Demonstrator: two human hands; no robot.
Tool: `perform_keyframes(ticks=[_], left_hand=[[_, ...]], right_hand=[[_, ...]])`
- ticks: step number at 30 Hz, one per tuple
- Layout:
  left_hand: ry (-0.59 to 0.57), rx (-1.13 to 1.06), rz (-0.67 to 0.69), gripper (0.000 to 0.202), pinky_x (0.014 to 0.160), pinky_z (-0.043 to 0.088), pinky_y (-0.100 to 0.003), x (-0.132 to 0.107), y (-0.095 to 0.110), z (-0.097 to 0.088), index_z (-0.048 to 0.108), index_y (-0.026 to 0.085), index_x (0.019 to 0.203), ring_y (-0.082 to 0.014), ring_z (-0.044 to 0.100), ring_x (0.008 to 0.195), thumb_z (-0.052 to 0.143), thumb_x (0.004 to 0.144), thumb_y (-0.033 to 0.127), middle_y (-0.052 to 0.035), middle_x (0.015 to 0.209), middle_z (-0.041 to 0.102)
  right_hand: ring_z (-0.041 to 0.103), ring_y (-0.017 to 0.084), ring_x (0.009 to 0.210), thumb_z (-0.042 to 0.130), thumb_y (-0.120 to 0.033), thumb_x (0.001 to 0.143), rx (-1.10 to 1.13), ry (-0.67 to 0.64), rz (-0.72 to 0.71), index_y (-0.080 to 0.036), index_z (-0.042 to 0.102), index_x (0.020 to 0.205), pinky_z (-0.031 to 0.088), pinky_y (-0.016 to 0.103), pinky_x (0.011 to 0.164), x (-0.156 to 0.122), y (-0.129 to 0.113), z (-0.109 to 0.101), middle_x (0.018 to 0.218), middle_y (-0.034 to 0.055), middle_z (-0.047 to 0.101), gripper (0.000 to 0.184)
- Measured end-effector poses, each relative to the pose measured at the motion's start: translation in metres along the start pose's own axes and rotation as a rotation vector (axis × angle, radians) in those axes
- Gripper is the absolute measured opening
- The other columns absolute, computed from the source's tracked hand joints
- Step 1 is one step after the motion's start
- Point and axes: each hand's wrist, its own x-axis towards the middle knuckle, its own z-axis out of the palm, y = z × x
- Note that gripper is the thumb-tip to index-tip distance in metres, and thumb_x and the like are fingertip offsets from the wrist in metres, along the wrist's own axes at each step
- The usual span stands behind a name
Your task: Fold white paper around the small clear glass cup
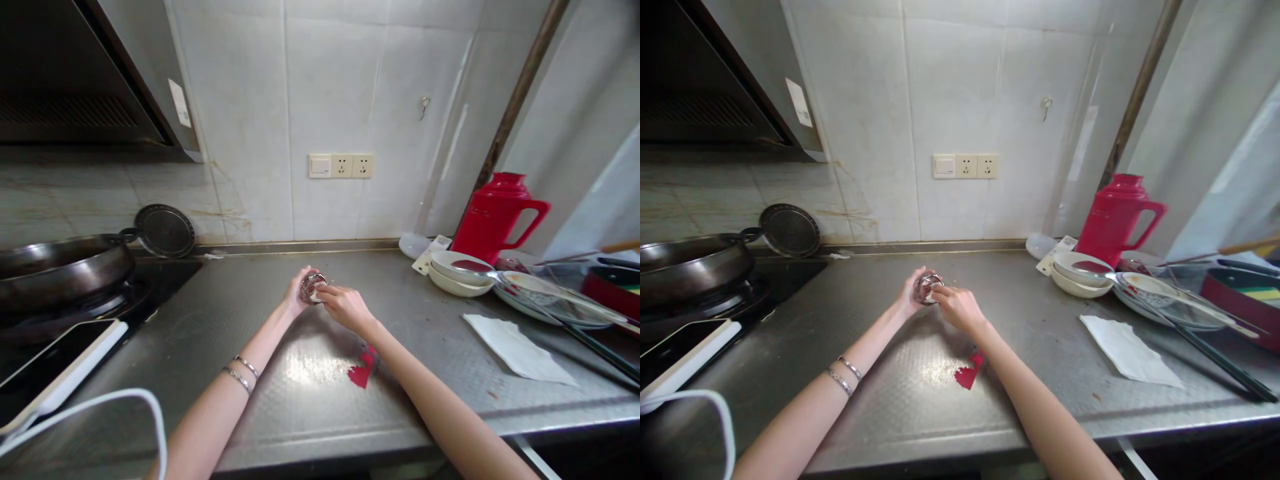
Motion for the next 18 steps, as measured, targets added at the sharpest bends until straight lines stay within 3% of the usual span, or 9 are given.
perform_keyframes(ticks=[3,6,10,13,15,18], left_hand=[[0.005,-0.065,0.080,0.016,0.052,0.046,-0.024,0.000,-0.006,0.001,0.063,0.015,0.074,-0.0152,0.063,0.057,0.062,0.073,0.031,-0.0049,0.065,0.067],[0.037,-0.102,0.124,0.016,0.054,0.047,-0.024,-0.003,-0.010,0.002,0.061,0.015,0.075,-0.0155,0.063,0.058,0.063,0.070,0.030,-0.0036,0.064,0.067],[0.057,-0.093,0.193,0.019,0.055,0.047,-0.024,-0.006,-0.017,0.004,0.060,0.015,0.076,-0.0147,0.062,0.056,0.062,0.070,0.032,-0.0023,0.062,0.066],[0.058,-0.092,0.221,0.021,0.054,0.045,-0.023,-0.006,-0.021,0.005,0.061,0.015,0.079,-0.0147,0.062,0.056,0.060,0.071,0.034,-0.0023,0.063,0.067],[0.047,-0.111,0.217,0.021,0.057,0.046,-0.023,-0.005,-0.020,0.006,0.062,0.013,0.080,-0.0155,0.064,0.060,0.058,0.072,0.032,-0.0037,0.066,0.068],[-0.042,-0.129,0.152,0.026,0.066,0.050,-0.028,-0.005,-0.014,0.004,0.065,0.011,0.085,-0.0192,0.067,0.070,0.054,0.075,0.031,-0.0089,0.078,0.072]], right_hand=[[0.063,0.016,0.093,0.050,-0.015,0.084,0.140,0.053,0.081,-0.026,0.064,0.109,0.047,0.024,0.079,0.001,-0.009,0.006,0.121,0.0020,0.062,0.031],[0.061,0.013,0.071,0.053,-0.014,0.079,0.262,0.089,0.144,-0.020,0.067,0.094,0.045,0.022,0.067,0.003,-0.020,0.011,0.095,0.0035,0.069,0.021],[0.052,0.010,0.055,0.055,-0.016,0.080,0.465,0.173,0.187,-0.016,0.063,0.072,0.039,0.020,0.056,0.007,-0.030,0.019,0.066,-0.0004,0.060,0.011],[0.052,0.010,0.055,0.055,-0.020,0.082,0.553,0.304,0.240,-0.015,0.062,0.073,0.038,0.019,0.054,0.008,-0.030,0.028,0.070,0.0004,0.060,0.012],[0.054,0.012,0.061,0.055,-0.021,0.084,0.495,0.352,0.233,-0.016,0.062,0.073,0.039,0.020,0.057,0.008,-0.027,0.033,0.075,0.0021,0.061,0.014],[0.057,0.014,0.071,0.052,-0.022,0.088,0.306,0.272,0.179,-0.016,0.063,0.079,0.039,0.021,0.062,0.006,-0.021,0.030,0.084,0.0044,0.064,0.015]])
